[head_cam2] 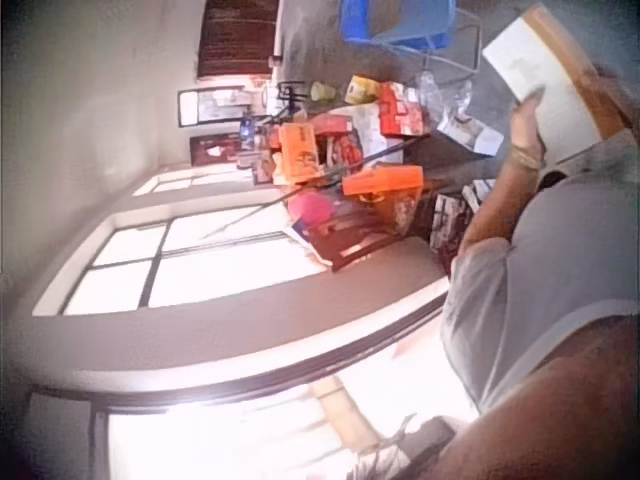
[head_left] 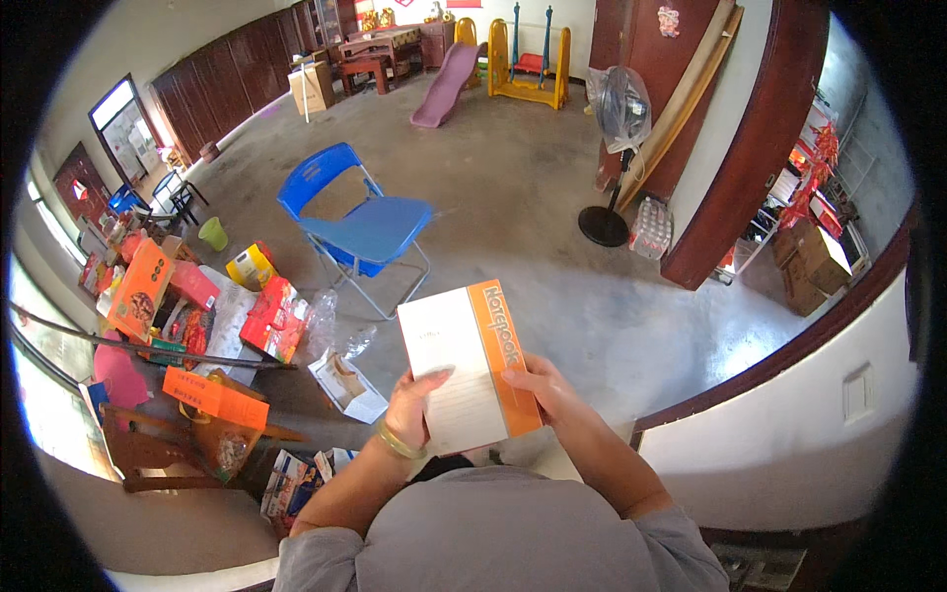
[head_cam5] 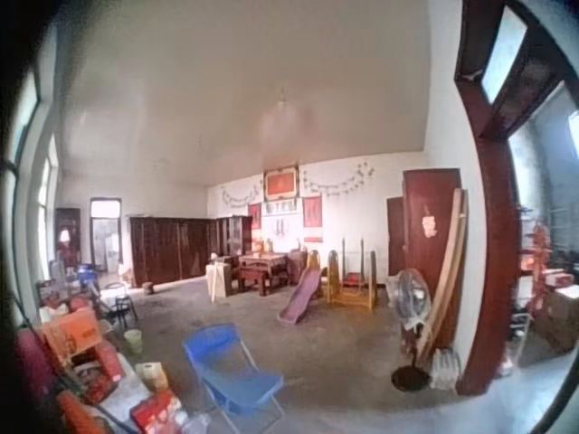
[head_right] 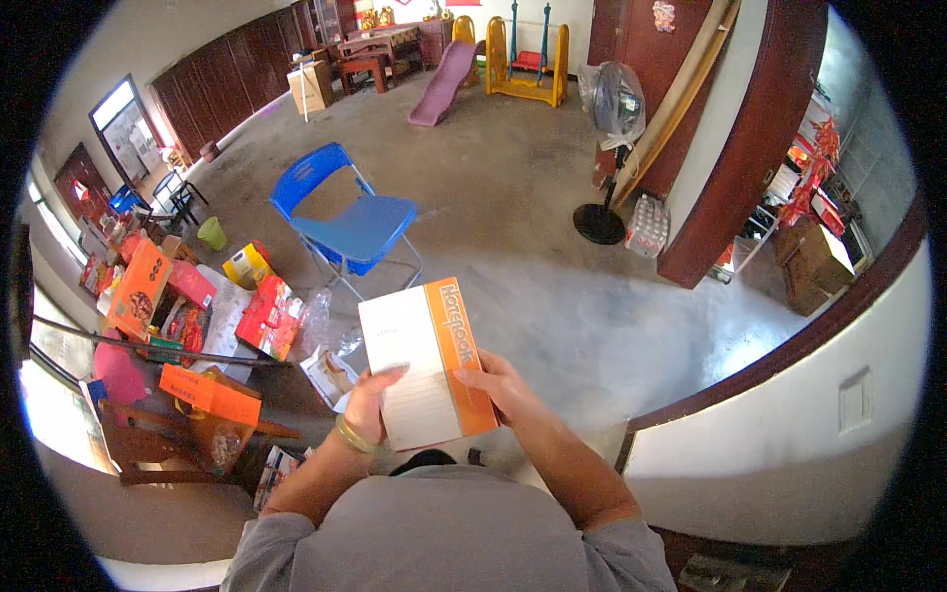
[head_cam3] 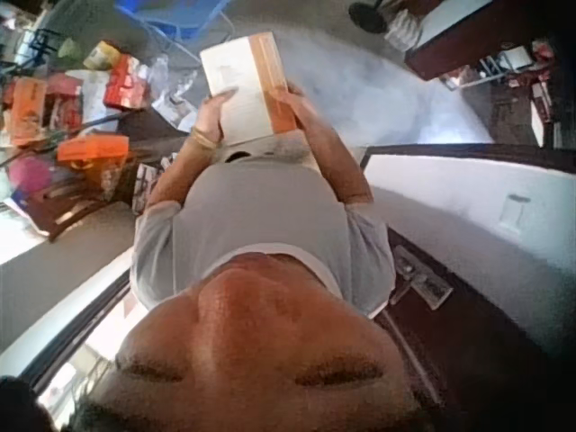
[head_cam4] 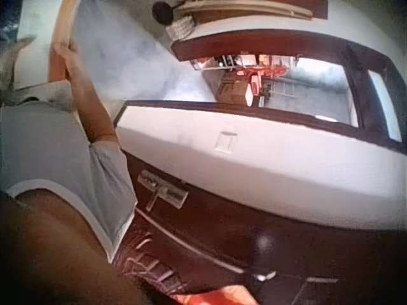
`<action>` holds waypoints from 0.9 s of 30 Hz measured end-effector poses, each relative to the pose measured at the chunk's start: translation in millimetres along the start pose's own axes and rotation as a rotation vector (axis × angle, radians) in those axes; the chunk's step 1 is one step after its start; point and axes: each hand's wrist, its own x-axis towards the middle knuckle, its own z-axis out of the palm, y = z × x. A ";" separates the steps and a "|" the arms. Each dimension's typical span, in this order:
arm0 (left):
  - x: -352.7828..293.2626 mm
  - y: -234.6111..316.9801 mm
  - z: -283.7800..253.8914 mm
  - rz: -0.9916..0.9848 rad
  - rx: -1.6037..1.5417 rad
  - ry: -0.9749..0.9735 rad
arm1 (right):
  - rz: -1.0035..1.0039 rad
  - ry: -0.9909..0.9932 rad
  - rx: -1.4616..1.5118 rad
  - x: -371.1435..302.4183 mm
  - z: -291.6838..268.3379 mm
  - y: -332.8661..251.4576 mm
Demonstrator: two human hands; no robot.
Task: The person places several bottles on a cabinet, adjusts a framed picture, picks up a dustpan and brush, walks through a doorway, and places a book into a cabinet. The actions involve moving and arranging household items across different rooms.
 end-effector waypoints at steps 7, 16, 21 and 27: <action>169.0 0.0 44.0 -0.046 -0.037 -0.065 | -0.011 0.004 0.043 119.4 -95.6 -64.0; 431.1 30.7 108.1 -0.068 -0.073 -0.124 | -0.562 0.496 -0.599 290.4 -236.7 -186.2; 535.1 58.0 143.2 -0.025 -0.062 -0.064 | -1.105 0.373 -1.236 375.4 -231.5 -248.8; 646.9 91.8 191.9 0.053 -0.152 -0.048 | -1.009 -0.114 -1.580 516.7 -243.6 -321.6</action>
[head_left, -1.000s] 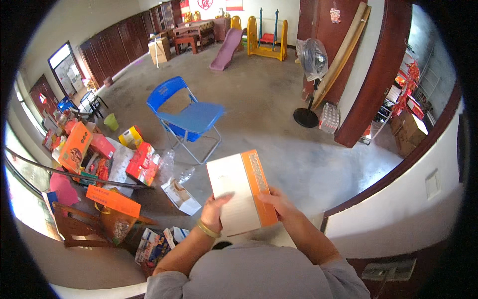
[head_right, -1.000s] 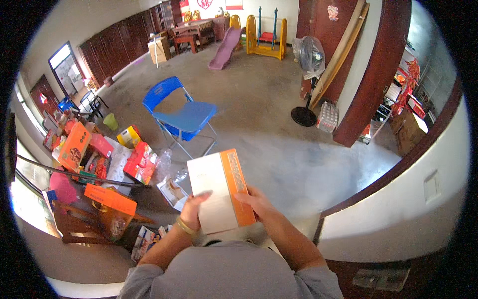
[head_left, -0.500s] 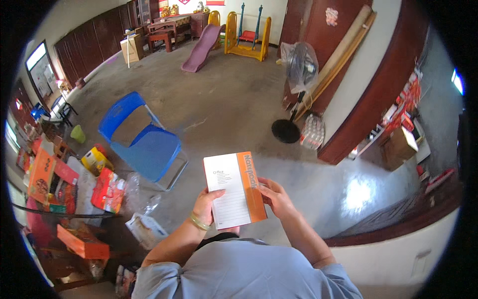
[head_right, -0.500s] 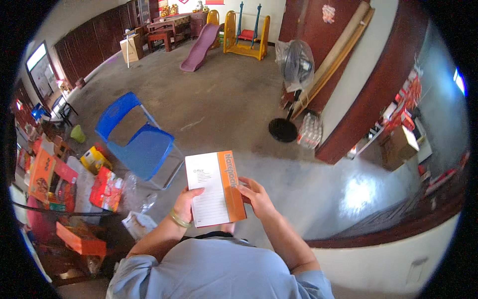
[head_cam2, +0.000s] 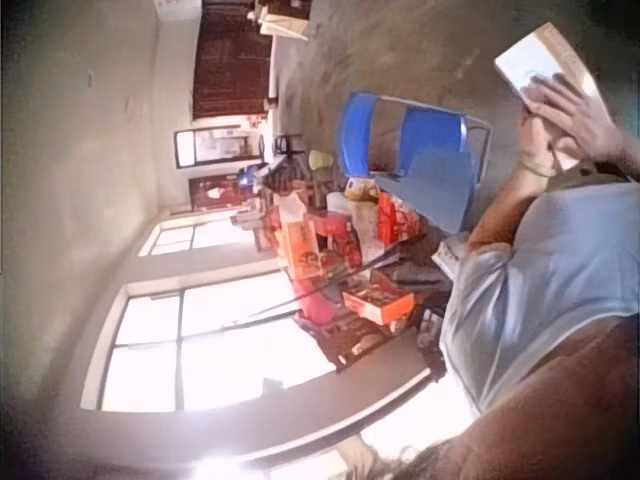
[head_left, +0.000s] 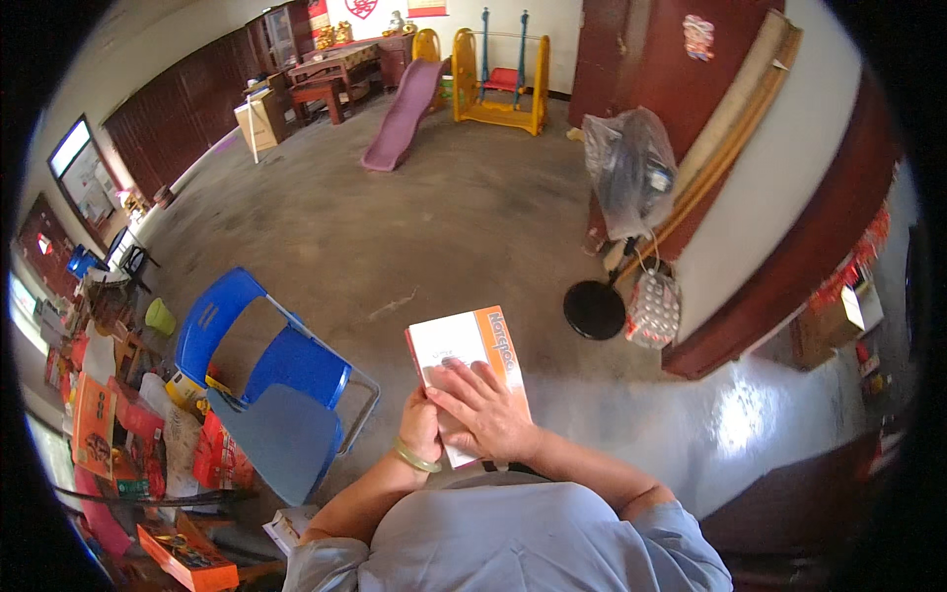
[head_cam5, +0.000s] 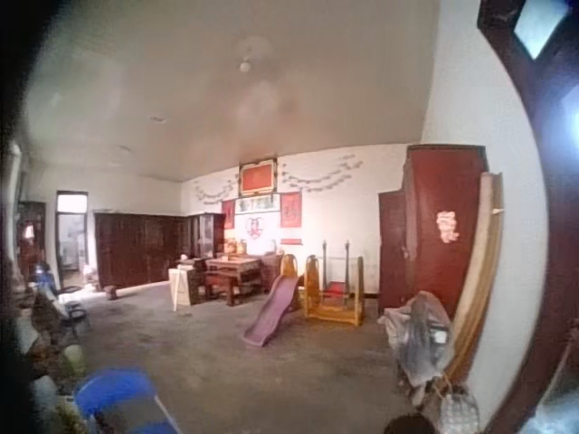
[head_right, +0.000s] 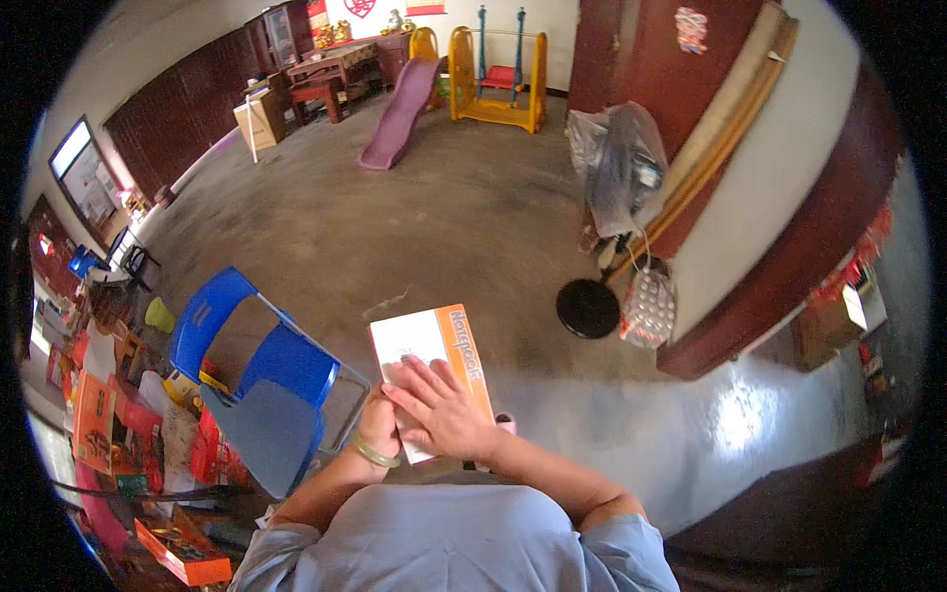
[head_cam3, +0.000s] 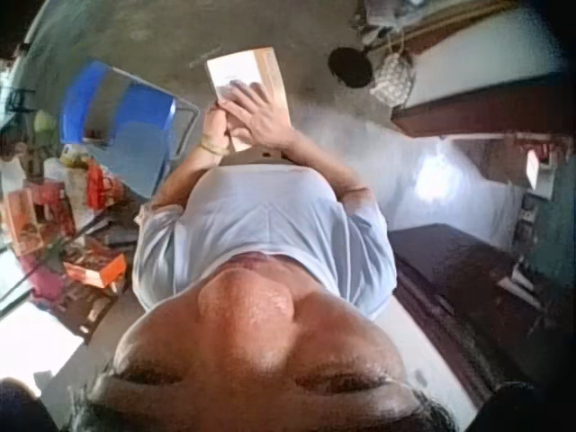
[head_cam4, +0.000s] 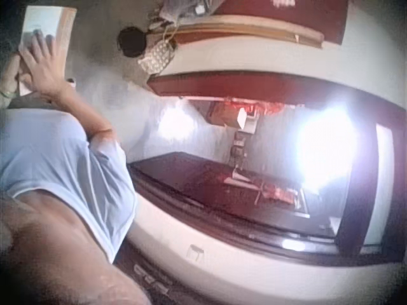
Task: The person places several bottles on a cabinet, adjusts a framed picture, picks up a dustpan and brush, walks through a doorway, and places a book into a cabinet. The actions involve moving and arranging household items across different rooms.
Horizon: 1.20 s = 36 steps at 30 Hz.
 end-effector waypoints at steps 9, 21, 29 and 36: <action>155.1 93.4 15.1 0.279 0.103 0.242 | 0.233 0.107 0.130 179.8 36.5 246.3; 352.1 241.6 -81.9 0.371 -0.085 0.366 | -0.562 -0.053 0.224 434.8 101.9 259.6; 479.0 396.0 -136.4 0.361 -0.088 0.346 | -0.080 0.140 0.365 643.0 201.7 392.0; 571.6 483.2 -203.3 0.438 -0.132 0.443 | 0.466 -0.298 1.275 775.8 280.5 446.7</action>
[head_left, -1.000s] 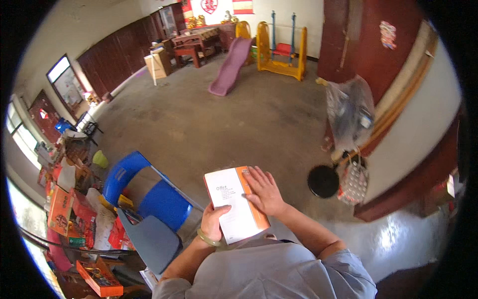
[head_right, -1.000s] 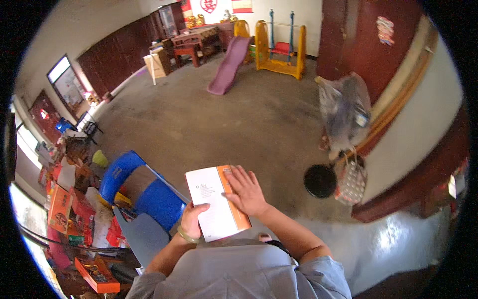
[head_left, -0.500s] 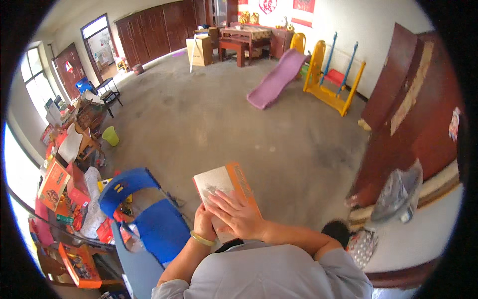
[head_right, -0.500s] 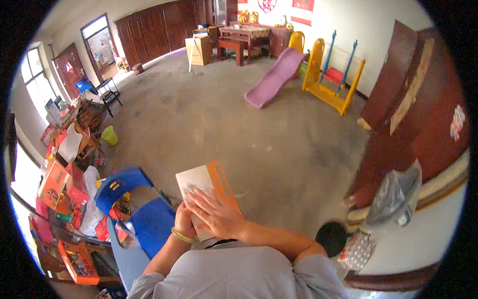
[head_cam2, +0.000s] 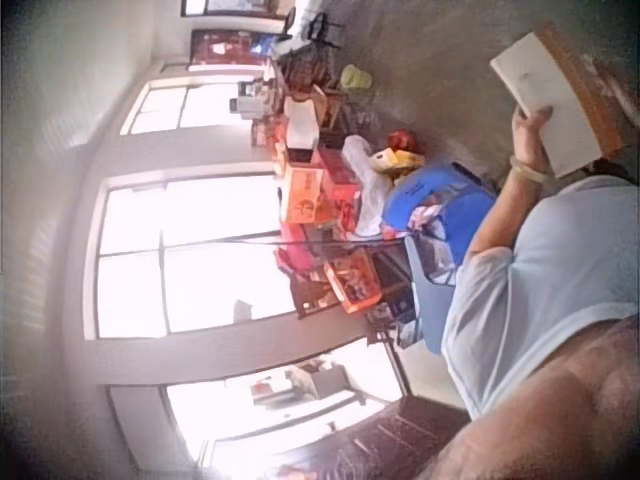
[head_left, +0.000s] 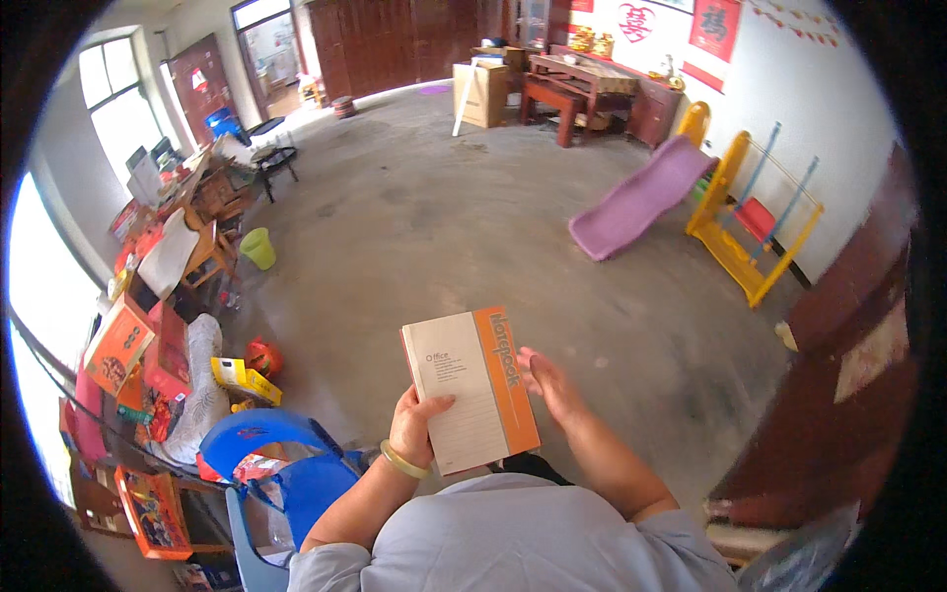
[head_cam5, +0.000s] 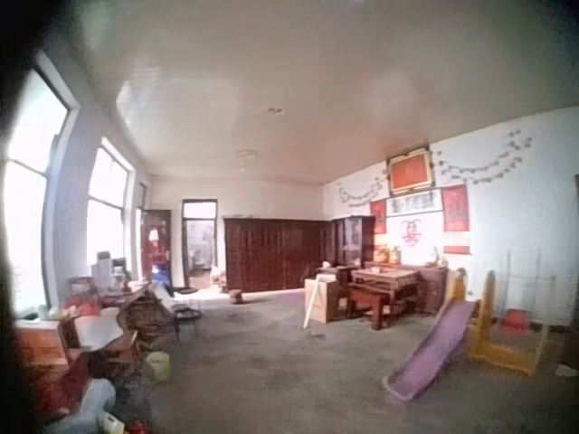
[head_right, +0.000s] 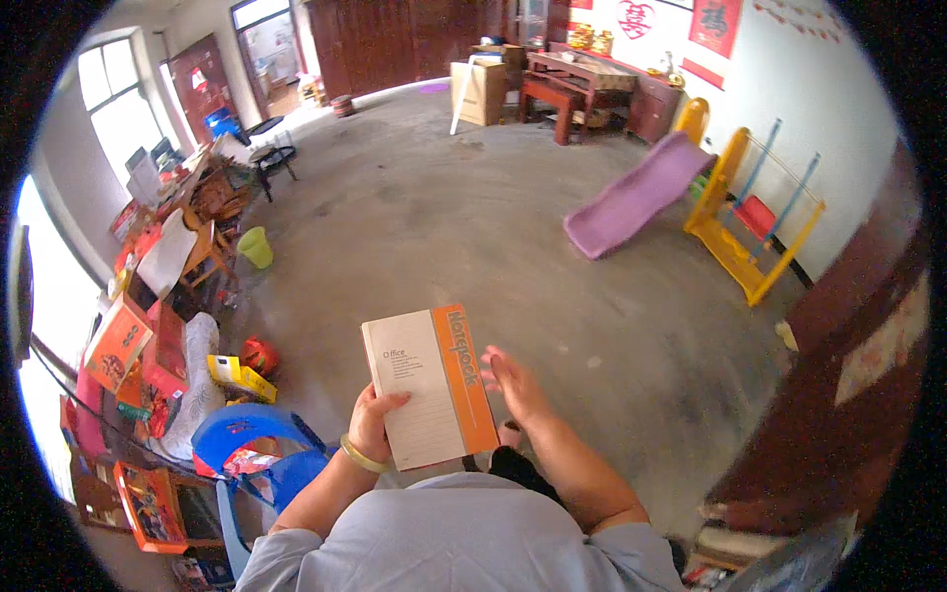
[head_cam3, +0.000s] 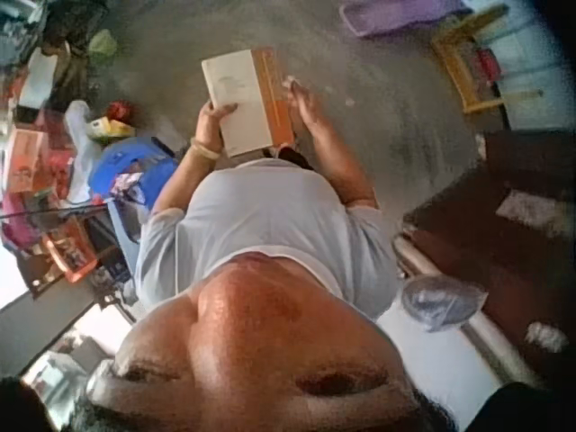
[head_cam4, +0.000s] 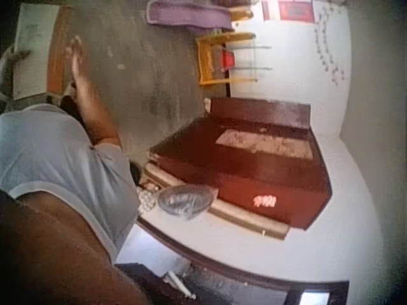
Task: The person places several bottles on a cabinet, adjusts a framed picture, picks up a dustpan and brush, walks through a doorway, and places a book into a cabinet. The actions involve moving and arranging household items across different rooms.
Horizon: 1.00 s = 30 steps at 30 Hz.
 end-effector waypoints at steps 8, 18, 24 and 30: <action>176.5 46.9 12.8 0.162 -0.001 0.219 | 0.296 -0.530 0.526 214.9 -1.7 -35.2; 355.8 121.3 20.5 0.215 0.015 0.405 | 0.280 -0.709 0.403 429.4 2.5 -100.0; 498.6 164.8 5.9 0.207 -0.090 0.330 | 0.225 -0.608 0.329 574.4 5.1 -96.6; 681.7 229.7 -16.4 0.124 -0.144 0.195 | 0.104 -0.495 0.266 748.5 0.8 -111.0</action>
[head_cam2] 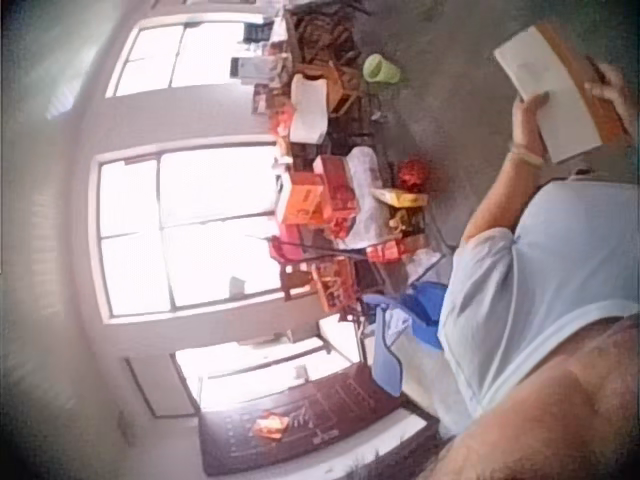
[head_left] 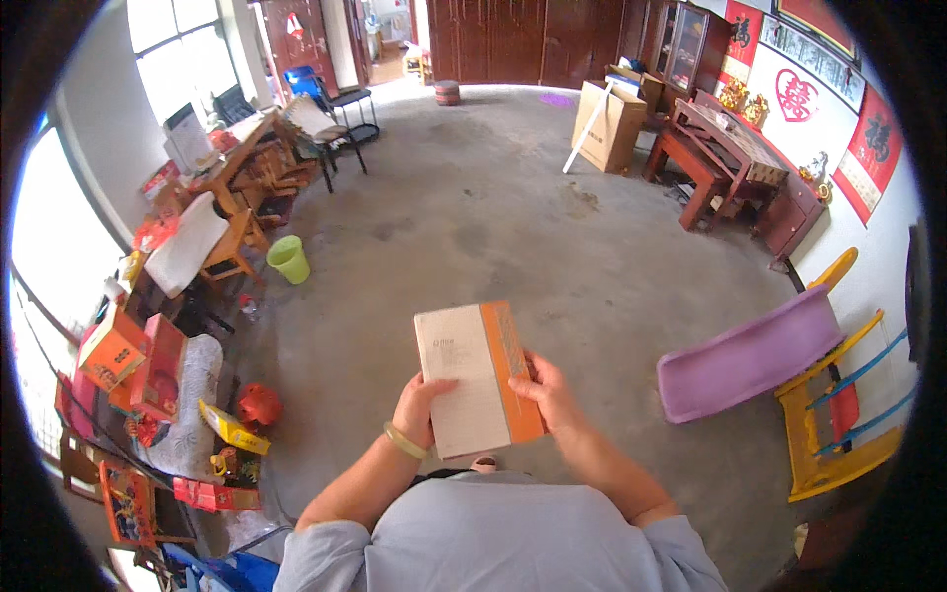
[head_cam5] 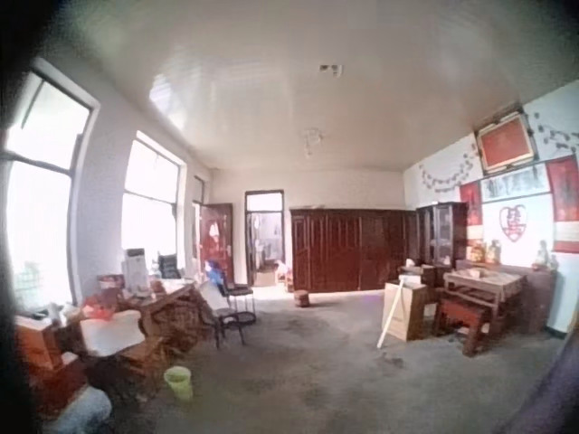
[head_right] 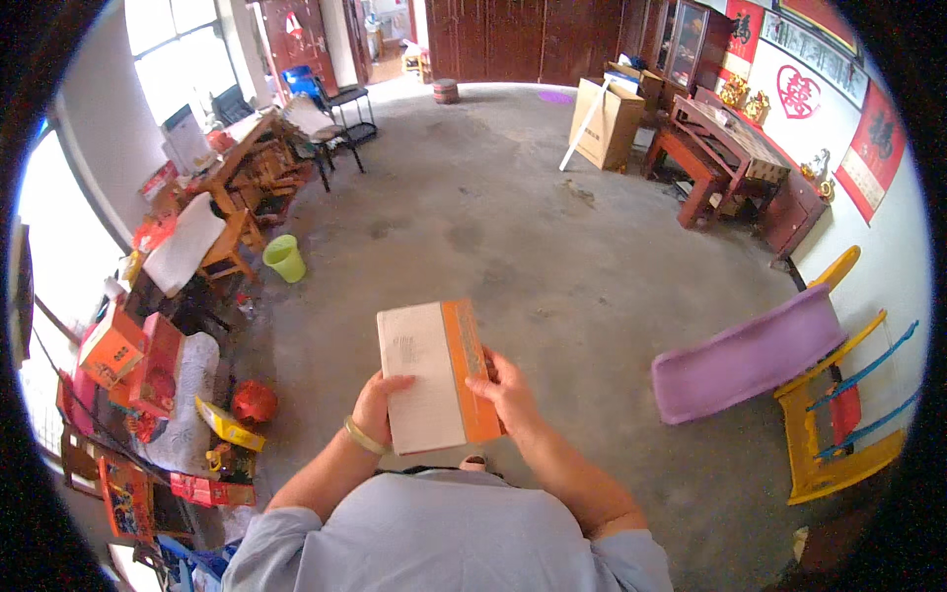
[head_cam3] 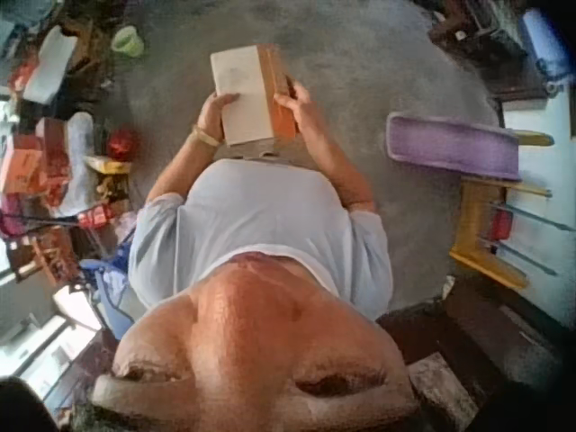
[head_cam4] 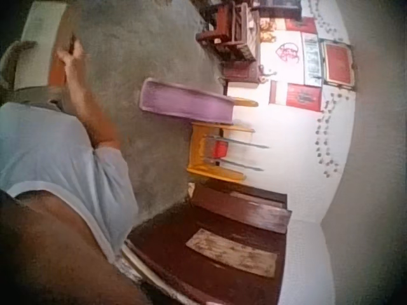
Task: The person places several bottles on a cabinet, adjusts a framed picture, picks up a dustpan and brush, walks through a doorway, and places a book into a cabinet. The actions involve moving and arranging household items across different rooms.
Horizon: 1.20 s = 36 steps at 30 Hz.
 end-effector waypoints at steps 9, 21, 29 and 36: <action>217.8 59.2 80.0 -0.043 0.087 -0.017 | 0.032 0.160 0.068 172.5 -100.6 -79.8; 487.8 142.7 128.8 0.141 0.021 0.114 | 0.122 -0.150 0.131 484.1 -219.4 -164.3; 654.2 217.1 122.9 0.114 0.035 0.105 | 0.106 -0.167 0.129 657.9 -266.9 -187.6; 841.3 304.8 117.6 -0.040 0.018 -0.016 | 0.047 -0.018 0.114 825.3 -304.5 -213.7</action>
